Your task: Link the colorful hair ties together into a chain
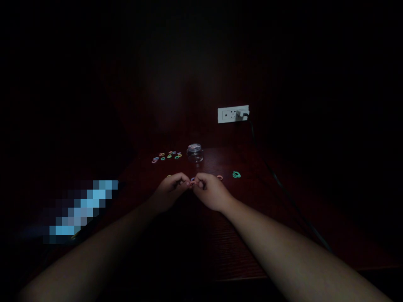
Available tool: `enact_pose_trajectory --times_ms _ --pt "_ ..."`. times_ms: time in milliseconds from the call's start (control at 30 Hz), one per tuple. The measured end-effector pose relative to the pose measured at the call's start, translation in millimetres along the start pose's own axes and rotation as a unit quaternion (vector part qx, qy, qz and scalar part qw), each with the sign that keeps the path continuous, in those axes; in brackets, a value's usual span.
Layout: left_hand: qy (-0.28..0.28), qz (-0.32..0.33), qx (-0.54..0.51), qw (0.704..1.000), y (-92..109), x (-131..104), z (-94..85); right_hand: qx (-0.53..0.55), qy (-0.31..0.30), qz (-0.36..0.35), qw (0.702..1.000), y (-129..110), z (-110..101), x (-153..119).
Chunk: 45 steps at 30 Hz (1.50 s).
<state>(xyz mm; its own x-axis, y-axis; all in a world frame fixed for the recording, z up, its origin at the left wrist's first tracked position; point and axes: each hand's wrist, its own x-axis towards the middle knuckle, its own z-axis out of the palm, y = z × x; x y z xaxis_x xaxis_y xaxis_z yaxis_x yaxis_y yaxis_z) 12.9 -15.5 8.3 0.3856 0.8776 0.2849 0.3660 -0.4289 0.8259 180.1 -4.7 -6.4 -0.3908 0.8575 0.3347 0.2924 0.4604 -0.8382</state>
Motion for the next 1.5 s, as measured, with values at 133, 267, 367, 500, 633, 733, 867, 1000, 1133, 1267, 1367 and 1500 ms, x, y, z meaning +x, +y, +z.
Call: enact_pose_trajectory --times_ms 133,267,367,500,633,733,867,1000,1133,1267,1367,1500 --pt "-0.003 -0.017 -0.005 1.000 0 1 1.6 -0.010 0.003 0.016 1.000 1 0 1" --pt "0.010 -0.023 -0.014 1.000 -2 1 2.6 -0.010 0.003 0.019 1.000 2 0 1" --pt "0.015 -0.028 -0.017 0.999 -6 2 2.7 -0.005 0.004 0.009 1.000 1 0 1" --pt "0.021 -0.031 -0.015 0.999 -11 3 2.3 -0.015 -0.006 -0.004 1.000 0 -2 4" --pt "0.047 -0.036 -0.015 0.998 -15 5 -1.0 -0.081 0.035 0.010 0.996 7 -17 12" --pt "0.080 -0.036 -0.006 0.996 -17 6 -5.4 -0.143 0.117 0.057 0.981 18 -38 19" --pt "0.118 -0.037 -0.012 0.992 -19 8 -11.4 -0.214 0.194 0.121 0.950 29 -63 22" --pt "0.161 -0.020 -0.012 0.987 -25 11 -18.9 -0.263 0.175 0.158 0.936 32 -68 19" --pt "0.210 -0.004 0.002 0.978 -34 14 -31.1 -0.290 0.133 0.159 0.934 31 -64 16" --pt "0.263 -0.020 0.060 0.963 -43 18 -43.4 -0.311 0.082 0.163 0.933 32 -62 15" --pt "0.282 -0.043 0.108 0.952 -50 20 -52.1 -0.311 0.063 0.158 0.935 31 -61 14" --pt "0.293 -0.111 0.207 0.927 -60 20 -66.1 -0.312 0.079 0.149 0.935 27 -62 14"
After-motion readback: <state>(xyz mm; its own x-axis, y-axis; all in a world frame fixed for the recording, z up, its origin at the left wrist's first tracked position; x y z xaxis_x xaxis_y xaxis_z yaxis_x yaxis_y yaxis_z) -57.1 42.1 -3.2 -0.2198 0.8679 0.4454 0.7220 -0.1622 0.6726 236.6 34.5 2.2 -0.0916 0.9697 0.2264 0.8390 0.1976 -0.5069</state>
